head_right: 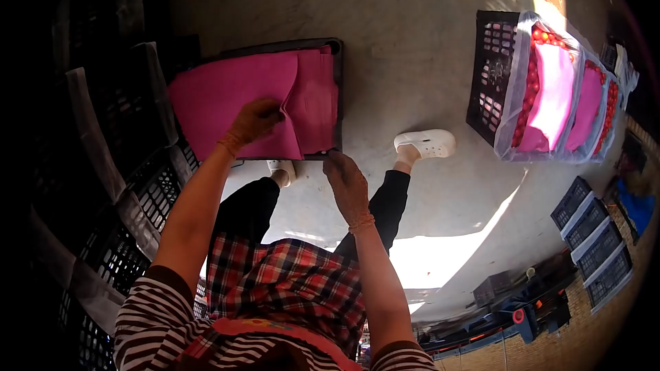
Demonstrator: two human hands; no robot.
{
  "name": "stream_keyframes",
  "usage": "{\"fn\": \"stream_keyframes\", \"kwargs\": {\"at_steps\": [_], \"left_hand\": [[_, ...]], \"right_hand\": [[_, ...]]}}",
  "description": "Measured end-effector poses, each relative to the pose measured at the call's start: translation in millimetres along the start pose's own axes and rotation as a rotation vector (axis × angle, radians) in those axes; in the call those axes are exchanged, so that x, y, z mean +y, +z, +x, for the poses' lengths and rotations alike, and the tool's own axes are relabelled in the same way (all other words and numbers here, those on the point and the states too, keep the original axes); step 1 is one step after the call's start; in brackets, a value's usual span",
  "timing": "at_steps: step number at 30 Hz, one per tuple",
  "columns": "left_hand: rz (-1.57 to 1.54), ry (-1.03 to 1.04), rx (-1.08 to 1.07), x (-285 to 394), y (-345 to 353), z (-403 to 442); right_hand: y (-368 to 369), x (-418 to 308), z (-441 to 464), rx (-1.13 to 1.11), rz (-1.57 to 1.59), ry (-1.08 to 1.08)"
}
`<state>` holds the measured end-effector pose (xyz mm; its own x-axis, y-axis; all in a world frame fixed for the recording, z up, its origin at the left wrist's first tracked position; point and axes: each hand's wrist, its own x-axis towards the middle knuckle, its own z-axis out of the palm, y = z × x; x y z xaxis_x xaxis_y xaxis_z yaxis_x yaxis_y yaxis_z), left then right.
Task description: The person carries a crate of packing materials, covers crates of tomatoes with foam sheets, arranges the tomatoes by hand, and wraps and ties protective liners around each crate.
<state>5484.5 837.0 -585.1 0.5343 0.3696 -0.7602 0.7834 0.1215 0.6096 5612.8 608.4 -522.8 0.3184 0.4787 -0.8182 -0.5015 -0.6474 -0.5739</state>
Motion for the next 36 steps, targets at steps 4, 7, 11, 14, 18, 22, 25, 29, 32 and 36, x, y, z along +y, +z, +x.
{"fn": "stream_keyframes", "kwargs": {"at_steps": [4, 7, 11, 14, 18, 22, 25, 29, 32, 36], "left_hand": [[0.199, 0.172, 0.113, 17.9, -6.7, -33.1], [0.251, 0.261, 0.215, 21.6, -7.5, -79.6], [-0.174, 0.190, 0.493, 64.8, -28.4, -133.3], [-0.406, -0.032, 0.539, 64.2, -51.0, -146.8], [-0.870, -0.238, 0.088, 99.4, -15.6, -116.2], [-0.516, -0.257, 0.063, 231.5, 66.3, -92.0], [-0.295, -0.242, -0.015, 322.1, 120.8, -76.3], [-0.082, -0.177, -0.154, 422.1, 180.1, -51.4], [0.064, -0.111, -0.275, 487.9, 214.7, -36.4], [0.261, 0.003, -0.468, 567.4, 263.7, -3.5]], "right_hand": [[49.0, -47.6, 40.5, -0.121, -0.266, -0.212], [88.9, -66.6, 46.3, -0.338, -0.336, -0.190], [84.2, -85.5, -15.1, -0.147, -0.177, -0.661], [39.4, -134.4, -90.8, -0.226, -0.045, -0.525], [-70.9, -227.1, -189.1, -0.242, 0.325, -0.673], [-194.0, -279.1, -237.6, -0.408, 0.483, -0.498], [-257.4, -289.3, -259.4, -0.164, 0.584, -0.673], [-365.9, -328.3, -304.1, -0.134, 0.483, -0.540], [-403.9, -347.6, -329.8, -0.113, 0.502, -0.513], [-410.6, -358.5, -331.0, 0.127, 0.624, -0.669]]}}
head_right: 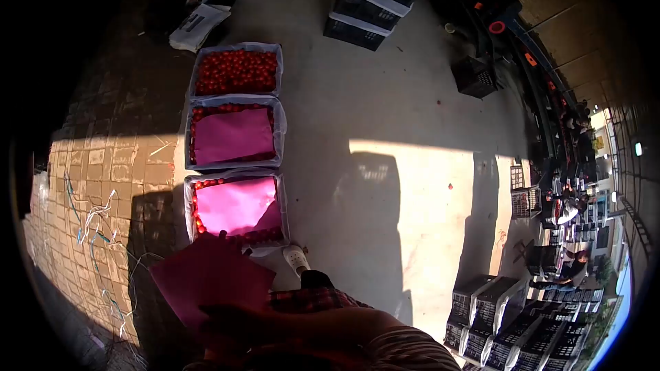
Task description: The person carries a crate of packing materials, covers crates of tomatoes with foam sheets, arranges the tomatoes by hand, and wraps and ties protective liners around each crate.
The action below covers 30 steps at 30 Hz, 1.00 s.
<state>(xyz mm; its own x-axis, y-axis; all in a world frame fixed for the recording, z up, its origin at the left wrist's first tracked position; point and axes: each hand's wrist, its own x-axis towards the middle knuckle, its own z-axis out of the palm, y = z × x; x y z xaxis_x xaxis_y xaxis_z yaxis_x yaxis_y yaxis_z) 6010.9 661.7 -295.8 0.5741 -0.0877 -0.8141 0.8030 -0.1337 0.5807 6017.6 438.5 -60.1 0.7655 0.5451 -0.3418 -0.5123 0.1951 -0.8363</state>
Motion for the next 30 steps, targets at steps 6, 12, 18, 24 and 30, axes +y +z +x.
{"fn": "stream_keyframes", "kwargs": {"at_steps": [6, 12, 18, 24, 30], "left_hand": [[0.382, 0.145, -0.356, 160.4, 50.6, 82.7], [0.563, 0.236, -0.529, 225.4, 42.0, 92.7], [0.731, 0.248, -0.598, 242.2, 31.7, 89.2], [0.903, 0.211, -0.609, 233.4, 45.6, 73.4], [1.040, 0.208, -0.629, 230.0, 76.6, 56.4]], "right_hand": [[-15.4, -4.8, 40.2, 0.190, 0.526, -0.677], [9.3, -0.3, 25.7, 0.202, 0.958, -1.031], [46.2, -8.9, -44.8, 1.015, 0.018, -0.741], [52.6, 36.4, -104.6, 1.532, -1.080, -0.350], [77.4, 47.1, -156.0, 1.482, 0.230, -0.309]]}}
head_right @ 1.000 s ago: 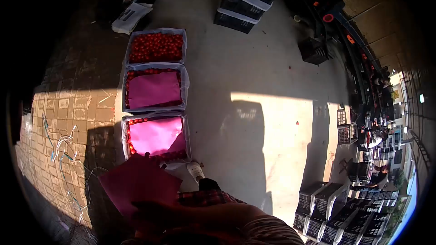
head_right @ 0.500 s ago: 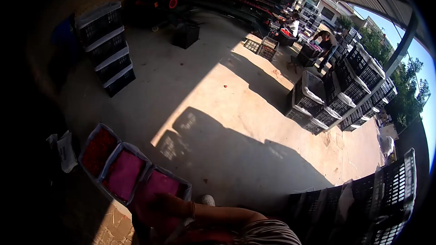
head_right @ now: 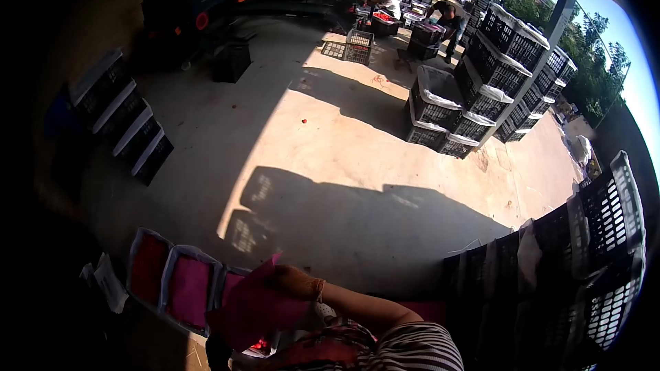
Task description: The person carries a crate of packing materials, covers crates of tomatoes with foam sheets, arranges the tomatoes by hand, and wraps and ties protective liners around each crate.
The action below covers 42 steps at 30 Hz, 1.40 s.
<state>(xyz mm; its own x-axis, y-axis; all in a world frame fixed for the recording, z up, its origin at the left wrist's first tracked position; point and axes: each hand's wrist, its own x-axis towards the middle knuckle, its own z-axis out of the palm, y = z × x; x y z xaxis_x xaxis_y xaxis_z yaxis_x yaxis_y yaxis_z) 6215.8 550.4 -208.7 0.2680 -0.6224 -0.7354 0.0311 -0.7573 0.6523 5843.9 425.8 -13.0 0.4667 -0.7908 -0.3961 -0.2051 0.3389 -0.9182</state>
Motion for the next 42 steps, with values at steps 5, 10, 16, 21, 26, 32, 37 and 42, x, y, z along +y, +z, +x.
{"fn": "stream_keyframes", "kwargs": {"at_steps": [5, 10, 16, 21, 26, 32, 37, 42], "left_hand": [[0.076, -0.010, -0.024, 12.3, 8.4, -2.9], [0.117, -0.010, -0.040, 17.7, 6.5, -7.0], [0.110, 0.009, -0.084, -2.7, -12.5, -12.7], [0.216, 0.295, -0.219, -67.5, -51.2, -12.7], [-0.230, 0.354, -0.097, -32.2, -84.0, -70.2], [-0.442, 0.494, -0.151, -81.4, -261.9, -64.4], [-0.299, 0.336, -0.130, -125.9, -308.8, -63.0], [-0.335, 0.092, -0.221, -144.0, -341.0, -22.4]], "right_hand": [[-23.7, -0.4, -15.9, 0.019, -0.024, 0.020], [-50.4, 50.7, 11.4, 0.077, -1.053, -0.579], [-55.9, 58.9, 20.7, -0.073, -0.685, -0.171], [-40.3, 102.6, 24.2, -0.267, -1.393, -0.740], [70.4, 40.6, 23.0, -0.273, -0.524, 0.165], [222.7, 64.3, 47.9, 0.047, 0.195, 0.343], [282.5, 47.6, 108.6, -0.203, -0.723, -0.187], [316.3, 34.1, 166.9, -0.272, -0.695, -0.026]]}}
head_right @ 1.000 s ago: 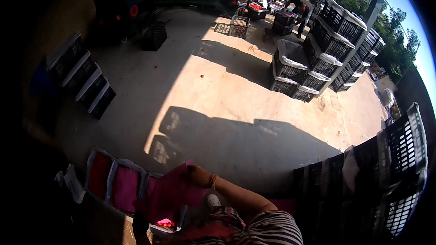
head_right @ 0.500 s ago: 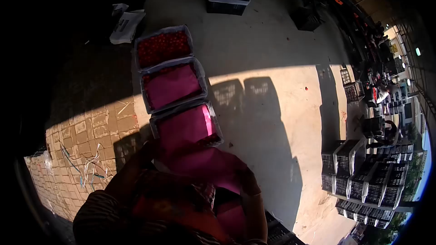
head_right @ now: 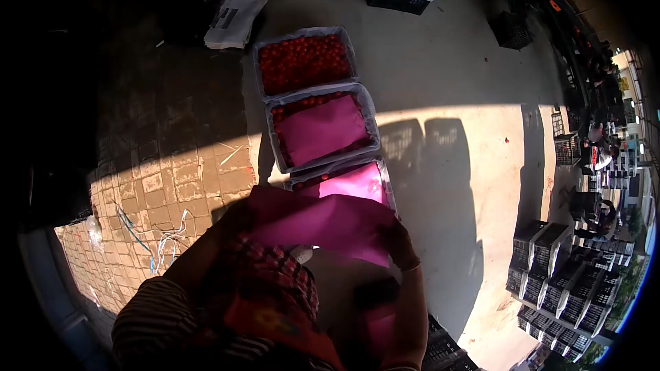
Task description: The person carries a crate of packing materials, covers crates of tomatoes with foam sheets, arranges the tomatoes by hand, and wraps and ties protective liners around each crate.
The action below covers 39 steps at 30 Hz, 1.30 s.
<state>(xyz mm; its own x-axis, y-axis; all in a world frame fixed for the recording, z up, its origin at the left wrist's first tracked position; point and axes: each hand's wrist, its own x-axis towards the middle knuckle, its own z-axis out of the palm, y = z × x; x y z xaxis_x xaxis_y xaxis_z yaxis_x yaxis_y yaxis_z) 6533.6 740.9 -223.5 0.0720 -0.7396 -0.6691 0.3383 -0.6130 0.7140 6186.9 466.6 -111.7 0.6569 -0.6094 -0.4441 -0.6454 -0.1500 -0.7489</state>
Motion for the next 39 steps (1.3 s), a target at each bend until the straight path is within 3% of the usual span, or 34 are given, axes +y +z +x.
{"fn": "stream_keyframes", "kwargs": {"at_steps": [2, 5, 9, 13, 16, 18, 19, 20, 21, 22, 24, 26, 28, 30, 31, 33, 34, 36, 37, 39], "left_hand": [[0.006, 0.028, 0.023, 11.2, -30.1, 19.7], [-0.033, 0.138, 0.124, 73.5, -65.6, 53.8], [-0.151, 0.266, 0.194, 156.6, -149.2, 142.0], [-0.362, -0.051, 0.154, 217.5, -235.9, 210.8], [-0.338, 0.029, 0.303, 255.4, -272.6, 271.1], [-0.200, 0.210, 0.378, 253.4, -298.6, 314.9], [-0.181, 0.156, 0.392, 253.5, -313.8, 342.2], [-0.056, 0.138, 0.414, 238.1, -336.0, 381.7], [-0.009, 0.142, 0.415, 224.7, -348.2, 417.3], [0.038, 0.145, 0.417, 211.6, -360.3, 452.6], [0.004, 0.154, 0.403, 176.0, -382.4, 501.0], [0.614, 0.273, 0.637, 120.7, -419.6, 540.1], [0.705, 0.297, 0.615, 143.6, -409.5, 537.6], [0.989, 0.446, 0.360, 172.0, -389.6, 534.7], [0.969, 0.443, 0.367, 185.6, -379.0, 539.7], [1.411, 0.430, 0.204, 205.4, -372.3, 560.9], [1.411, 0.458, 0.192, 205.0, -382.3, 586.6], [1.499, 0.466, 0.053, 180.8, -387.6, 604.3], [1.488, 0.463, 0.002, 178.3, -393.6, 607.7], [1.410, 0.463, -0.045, 191.2, -403.1, 596.9]], "right_hand": [[1.2, -7.1, 41.9, -0.009, 0.176, -0.032], [3.6, -34.5, 132.1, 0.008, 0.185, -0.078], [0.4, -93.5, 265.7, 0.037, 0.306, 0.019], [-17.1, -122.8, 400.0, 0.029, 0.057, 0.124], [-27.3, -124.6, 490.7, -0.003, 0.228, 0.210], [-31.9, -116.0, 557.0, 0.014, 0.094, 0.129], [-29.9, -105.3, 593.7, 0.034, -0.026, 0.021], [-22.2, -106.9, 629.3, 0.067, -0.045, 0.251], [-8.5, -64.8, 657.6, 0.138, 0.051, 0.268], [7.7, -27.2, 673.9, 0.231, -0.225, 0.289], [55.2, -2.2, 701.5, 0.132, -0.513, 0.506], [112.8, -3.3, 708.7, 0.108, -0.385, 0.402], [164.6, -2.8, 714.1, 0.093, -0.379, 0.406], [193.7, -9.1, 714.6, -0.012, -0.376, 0.335], [204.4, -10.9, 717.8, -0.020, -0.395, 0.336], [227.7, -6.7, 728.1, -0.009, -0.628, 0.235], [235.7, -0.2, 744.8, 0.014, -0.633, 0.250], [253.3, 16.6, 743.6, -0.173, -0.603, 0.362], [258.4, 19.9, 737.7, -0.109, -0.501, 0.285], [250.2, 5.7, 737.5, -0.175, -0.595, 0.313]]}}
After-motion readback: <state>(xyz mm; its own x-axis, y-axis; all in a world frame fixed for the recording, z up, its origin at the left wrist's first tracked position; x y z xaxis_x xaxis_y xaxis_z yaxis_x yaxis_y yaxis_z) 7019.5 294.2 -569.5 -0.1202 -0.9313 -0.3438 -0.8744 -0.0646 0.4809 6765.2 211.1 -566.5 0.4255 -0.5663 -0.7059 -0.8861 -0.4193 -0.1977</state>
